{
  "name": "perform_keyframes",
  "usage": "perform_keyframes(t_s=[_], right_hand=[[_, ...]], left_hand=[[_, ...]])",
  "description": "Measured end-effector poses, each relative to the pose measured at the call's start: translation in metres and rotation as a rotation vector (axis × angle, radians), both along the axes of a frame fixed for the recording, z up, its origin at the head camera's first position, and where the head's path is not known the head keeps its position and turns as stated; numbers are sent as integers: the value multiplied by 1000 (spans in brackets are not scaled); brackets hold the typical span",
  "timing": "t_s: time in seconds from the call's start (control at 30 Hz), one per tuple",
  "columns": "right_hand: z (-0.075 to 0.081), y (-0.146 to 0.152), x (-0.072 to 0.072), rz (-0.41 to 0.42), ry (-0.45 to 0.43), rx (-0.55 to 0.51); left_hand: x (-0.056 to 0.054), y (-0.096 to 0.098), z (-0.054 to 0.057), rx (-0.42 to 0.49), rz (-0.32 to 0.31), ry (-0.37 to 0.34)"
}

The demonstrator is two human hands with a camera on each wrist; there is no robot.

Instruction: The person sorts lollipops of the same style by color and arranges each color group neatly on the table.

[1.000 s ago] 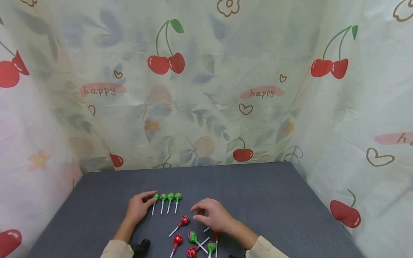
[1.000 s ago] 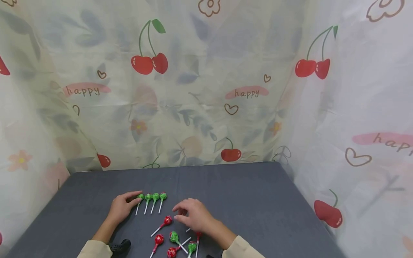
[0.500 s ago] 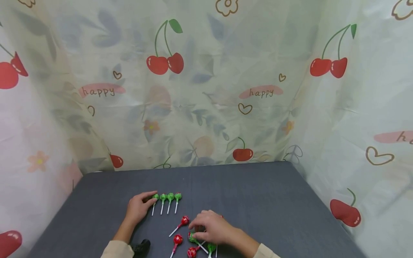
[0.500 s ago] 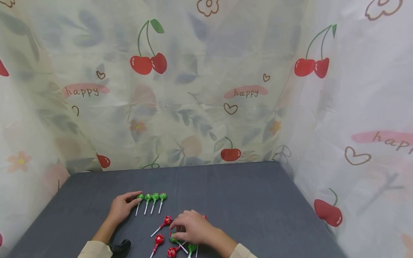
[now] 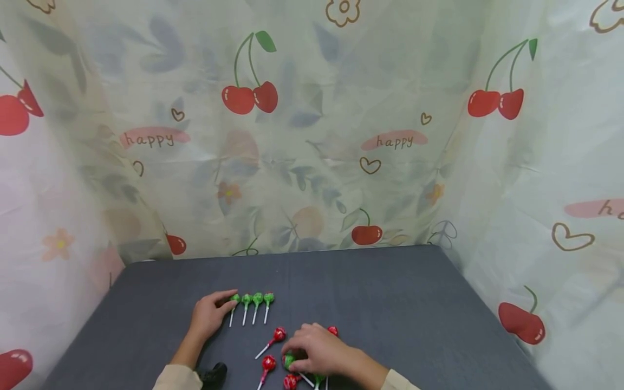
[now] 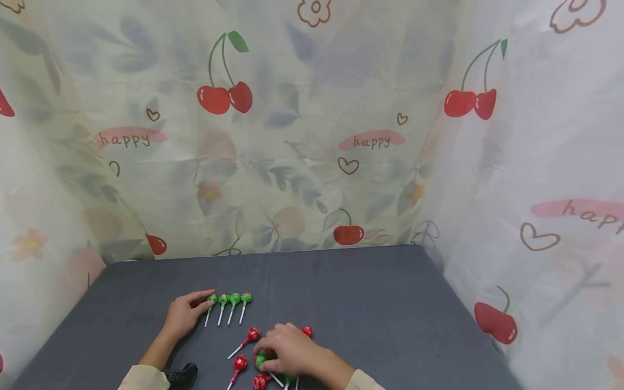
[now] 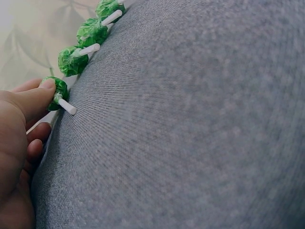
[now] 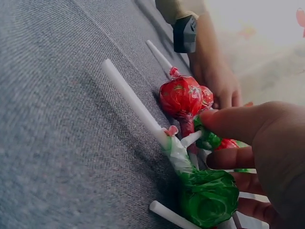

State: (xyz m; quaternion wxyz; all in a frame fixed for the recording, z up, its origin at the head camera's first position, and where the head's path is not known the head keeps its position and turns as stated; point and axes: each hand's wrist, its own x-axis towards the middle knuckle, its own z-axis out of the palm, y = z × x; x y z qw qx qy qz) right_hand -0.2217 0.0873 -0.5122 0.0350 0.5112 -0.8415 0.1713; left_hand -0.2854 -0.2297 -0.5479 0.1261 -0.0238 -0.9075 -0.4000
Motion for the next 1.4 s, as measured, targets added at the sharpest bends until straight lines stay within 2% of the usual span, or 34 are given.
perform_keyframes(t_s=[0.3, 0.6, 0.97, 1.13, 1.4], right_hand=[[-6, -4, -1, -1, 27, 8], [-6, -6, -1, 9, -53, 28], [-4, -7, 0, 19, -82, 27], [1, -6, -2, 3, -95, -7], [15, -1, -8, -56, -184, -70]], left_hand=[[0, 1, 0, 3, 7, -7], [2, 1, 0, 9, 9, -1], [1, 0, 1, 9, 5, 0], [1, 0, 1, 15, 3, -1], [1, 0, 1, 18, 5, -9]])
